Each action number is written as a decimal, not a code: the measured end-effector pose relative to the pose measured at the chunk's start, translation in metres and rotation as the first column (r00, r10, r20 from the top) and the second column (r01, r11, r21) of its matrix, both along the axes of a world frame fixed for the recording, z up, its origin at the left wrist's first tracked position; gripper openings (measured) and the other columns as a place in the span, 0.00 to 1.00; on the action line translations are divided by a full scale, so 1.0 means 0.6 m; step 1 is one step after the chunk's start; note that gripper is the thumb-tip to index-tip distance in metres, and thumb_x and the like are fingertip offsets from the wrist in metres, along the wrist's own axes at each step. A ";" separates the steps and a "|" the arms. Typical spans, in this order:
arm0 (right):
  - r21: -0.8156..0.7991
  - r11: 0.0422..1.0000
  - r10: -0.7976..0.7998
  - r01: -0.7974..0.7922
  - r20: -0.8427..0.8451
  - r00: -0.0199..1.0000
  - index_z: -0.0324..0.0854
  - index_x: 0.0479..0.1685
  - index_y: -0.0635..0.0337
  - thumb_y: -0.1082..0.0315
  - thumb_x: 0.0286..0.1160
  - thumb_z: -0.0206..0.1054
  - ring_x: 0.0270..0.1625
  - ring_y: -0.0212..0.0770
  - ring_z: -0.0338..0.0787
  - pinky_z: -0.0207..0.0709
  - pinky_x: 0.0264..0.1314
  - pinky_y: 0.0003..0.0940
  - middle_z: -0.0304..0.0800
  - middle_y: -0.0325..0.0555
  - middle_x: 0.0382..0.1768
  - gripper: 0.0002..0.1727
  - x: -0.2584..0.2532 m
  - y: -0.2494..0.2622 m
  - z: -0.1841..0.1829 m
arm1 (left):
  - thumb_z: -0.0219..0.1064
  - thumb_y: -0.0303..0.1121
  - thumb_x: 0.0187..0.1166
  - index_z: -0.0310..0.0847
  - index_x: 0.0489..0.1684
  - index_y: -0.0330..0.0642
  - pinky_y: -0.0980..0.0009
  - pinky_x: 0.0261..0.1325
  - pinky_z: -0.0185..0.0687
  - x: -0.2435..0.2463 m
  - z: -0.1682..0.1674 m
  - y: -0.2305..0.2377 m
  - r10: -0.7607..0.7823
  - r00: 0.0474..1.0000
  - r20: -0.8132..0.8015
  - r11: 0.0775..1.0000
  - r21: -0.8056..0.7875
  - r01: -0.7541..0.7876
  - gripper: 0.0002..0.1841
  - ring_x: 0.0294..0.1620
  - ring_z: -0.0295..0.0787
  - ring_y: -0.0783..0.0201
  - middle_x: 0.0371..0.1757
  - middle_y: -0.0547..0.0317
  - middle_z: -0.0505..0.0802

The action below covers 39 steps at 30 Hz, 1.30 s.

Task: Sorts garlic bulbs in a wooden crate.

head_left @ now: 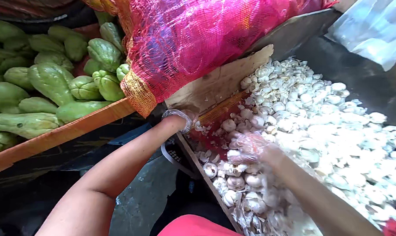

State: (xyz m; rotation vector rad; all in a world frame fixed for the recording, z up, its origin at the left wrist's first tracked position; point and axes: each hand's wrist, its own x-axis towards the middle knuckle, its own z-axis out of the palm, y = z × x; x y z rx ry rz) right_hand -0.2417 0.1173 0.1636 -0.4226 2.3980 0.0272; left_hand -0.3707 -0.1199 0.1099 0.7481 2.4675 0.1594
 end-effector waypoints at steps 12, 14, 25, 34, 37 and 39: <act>-0.144 0.899 -0.407 0.414 0.075 0.910 0.84 0.72 0.56 0.64 0.81 0.70 0.78 0.53 0.80 0.65 0.84 0.54 0.83 0.55 0.74 0.21 0.010 0.130 0.103 | 0.60 0.34 0.86 0.67 0.85 0.39 0.40 0.72 0.77 0.187 0.091 0.104 -0.139 0.966 0.219 0.889 0.456 0.024 0.27 0.71 0.84 0.43 0.76 0.40 0.82; -0.185 0.924 -0.359 0.334 -0.120 0.926 0.85 0.72 0.50 0.59 0.82 0.69 0.74 0.51 0.84 0.71 0.79 0.57 0.87 0.51 0.69 0.21 -0.016 0.116 0.103 | 0.63 0.33 0.84 0.68 0.83 0.37 0.39 0.71 0.78 0.226 0.085 0.150 -0.158 0.956 0.249 0.864 0.503 0.012 0.28 0.72 0.84 0.41 0.78 0.39 0.81; -0.046 0.934 -0.353 0.355 -0.283 0.892 0.60 0.92 0.46 0.58 0.81 0.68 0.82 0.72 0.70 0.72 0.74 0.72 0.62 0.64 0.87 0.38 -0.188 -0.026 -0.061 | 0.71 0.33 0.77 0.76 0.71 0.33 0.41 0.59 0.85 0.272 0.026 0.213 -0.134 0.970 0.201 0.838 0.546 0.003 0.25 0.63 0.88 0.39 0.76 0.35 0.79; -0.029 0.893 -0.438 0.449 -0.282 0.853 0.76 0.77 0.62 0.66 0.83 0.64 0.77 0.67 0.78 0.70 0.77 0.67 0.77 0.67 0.75 0.24 -0.163 0.016 -0.065 | 0.66 0.31 0.81 0.67 0.84 0.35 0.45 0.65 0.83 0.266 0.064 0.197 -0.148 0.952 0.269 0.812 0.583 -0.039 0.30 0.69 0.84 0.41 0.81 0.38 0.75; 0.080 0.918 -0.375 0.389 -0.145 0.916 0.77 0.74 0.65 0.62 0.83 0.65 0.78 0.66 0.78 0.68 0.78 0.67 0.81 0.67 0.72 0.25 -0.164 0.000 -0.070 | 0.66 0.29 0.80 0.72 0.77 0.33 0.46 0.64 0.83 0.266 0.060 0.197 -0.161 0.954 0.251 0.804 0.595 -0.021 0.25 0.68 0.85 0.42 0.79 0.38 0.76; 0.085 0.951 -0.292 0.298 -0.082 0.953 0.78 0.73 0.64 0.61 0.83 0.66 0.77 0.65 0.78 0.68 0.78 0.67 0.82 0.66 0.71 0.24 -0.164 -0.022 -0.073 | 0.71 0.31 0.76 0.79 0.68 0.33 0.45 0.58 0.85 0.273 0.026 0.208 -0.168 0.970 0.174 0.795 0.606 0.029 0.22 0.63 0.87 0.41 0.73 0.37 0.80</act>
